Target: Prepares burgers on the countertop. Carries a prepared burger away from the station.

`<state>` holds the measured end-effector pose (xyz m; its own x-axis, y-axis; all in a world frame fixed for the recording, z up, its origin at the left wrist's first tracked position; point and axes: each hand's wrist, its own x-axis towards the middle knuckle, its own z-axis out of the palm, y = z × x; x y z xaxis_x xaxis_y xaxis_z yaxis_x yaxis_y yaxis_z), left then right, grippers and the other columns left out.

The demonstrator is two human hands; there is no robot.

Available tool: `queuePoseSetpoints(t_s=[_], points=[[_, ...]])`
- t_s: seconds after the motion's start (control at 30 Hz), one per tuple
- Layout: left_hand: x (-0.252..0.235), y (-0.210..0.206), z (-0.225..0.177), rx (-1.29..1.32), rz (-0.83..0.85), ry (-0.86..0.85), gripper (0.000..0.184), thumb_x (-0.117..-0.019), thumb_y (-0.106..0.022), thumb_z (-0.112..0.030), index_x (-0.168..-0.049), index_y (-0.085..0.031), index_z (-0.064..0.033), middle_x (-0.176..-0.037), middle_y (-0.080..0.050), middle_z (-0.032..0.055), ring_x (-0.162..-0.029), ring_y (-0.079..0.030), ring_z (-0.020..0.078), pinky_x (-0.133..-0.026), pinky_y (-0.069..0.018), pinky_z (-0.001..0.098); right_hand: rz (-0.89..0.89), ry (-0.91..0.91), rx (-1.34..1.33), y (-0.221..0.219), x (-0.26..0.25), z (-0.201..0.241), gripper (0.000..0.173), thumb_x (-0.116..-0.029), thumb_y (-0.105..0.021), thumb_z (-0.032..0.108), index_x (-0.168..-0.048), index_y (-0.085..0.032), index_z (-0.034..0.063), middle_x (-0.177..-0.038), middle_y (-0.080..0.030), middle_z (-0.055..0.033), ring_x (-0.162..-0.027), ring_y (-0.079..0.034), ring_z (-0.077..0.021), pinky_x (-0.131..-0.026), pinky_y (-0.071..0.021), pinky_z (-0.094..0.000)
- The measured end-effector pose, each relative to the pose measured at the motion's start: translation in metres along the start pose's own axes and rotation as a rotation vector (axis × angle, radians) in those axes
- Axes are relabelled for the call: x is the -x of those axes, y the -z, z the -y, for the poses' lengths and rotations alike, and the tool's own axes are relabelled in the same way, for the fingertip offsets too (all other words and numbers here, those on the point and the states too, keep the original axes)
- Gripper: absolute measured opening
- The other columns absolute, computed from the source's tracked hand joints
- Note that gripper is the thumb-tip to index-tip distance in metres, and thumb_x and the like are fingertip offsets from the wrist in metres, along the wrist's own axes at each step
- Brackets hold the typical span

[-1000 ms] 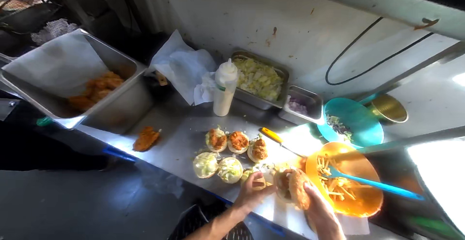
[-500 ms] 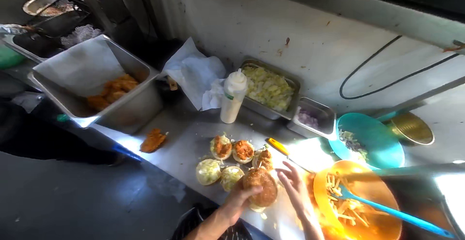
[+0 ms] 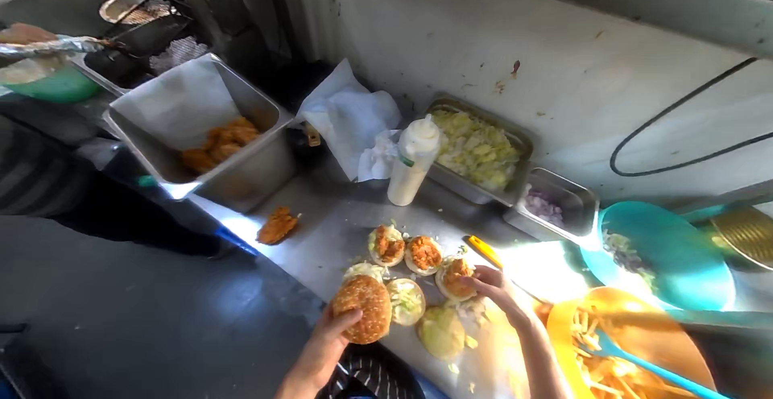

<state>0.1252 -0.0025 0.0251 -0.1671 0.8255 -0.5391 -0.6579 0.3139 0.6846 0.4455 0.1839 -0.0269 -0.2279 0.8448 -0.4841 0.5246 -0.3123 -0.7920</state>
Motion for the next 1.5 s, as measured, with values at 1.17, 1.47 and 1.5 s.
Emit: queuePoseSetpoints(t_s=[1.17, 1.47, 1.5], points=[[0.042, 0.077, 0.008, 0.097, 0.019, 0.109, 0.064, -0.0832, -0.072, -0.017, -0.137, -0.044, 0.0016, -0.117, -0.069, 0.0161, -0.105, -0.071, 0.0234, -0.093, -0.0602, 0.0386, -0.501, 0.571, 0.895, -0.147, 0.149, -0.064, 0.079, -0.0991, -0.042, 0.064, -0.149, -0.052, 0.0032, -0.155, -0.048, -0.0203, -0.148, -0.038, -0.0405, -0.118, -0.0174, -0.0736], [0.051, 0.074, 0.006, 0.109, -0.029, 0.028, 0.063, -0.0839, -0.071, -0.015, -0.138, -0.043, 0.0033, -0.117, -0.068, 0.0153, -0.105, -0.071, 0.0227, -0.093, -0.0602, 0.039, -0.414, 0.318, 0.426, -0.071, 0.115, -0.009, 0.071, -0.0862, -0.072, 0.04, -0.136, -0.056, -0.0078, -0.125, -0.066, -0.0269, -0.112, -0.065, -0.0407, -0.093, -0.0519, -0.0568], [0.052, 0.073, 0.006, 0.11, -0.047, 0.015, 0.064, -0.0841, -0.071, -0.015, -0.138, -0.043, 0.0032, -0.118, -0.068, 0.0156, -0.105, -0.071, 0.0229, -0.092, -0.0605, 0.039, -0.31, 0.215, 0.38, -0.063, 0.107, -0.01, 0.079, -0.0839, -0.075, 0.042, -0.141, -0.051, -0.0074, -0.124, -0.067, -0.0269, -0.11, -0.067, -0.0398, -0.091, -0.054, -0.0558]])
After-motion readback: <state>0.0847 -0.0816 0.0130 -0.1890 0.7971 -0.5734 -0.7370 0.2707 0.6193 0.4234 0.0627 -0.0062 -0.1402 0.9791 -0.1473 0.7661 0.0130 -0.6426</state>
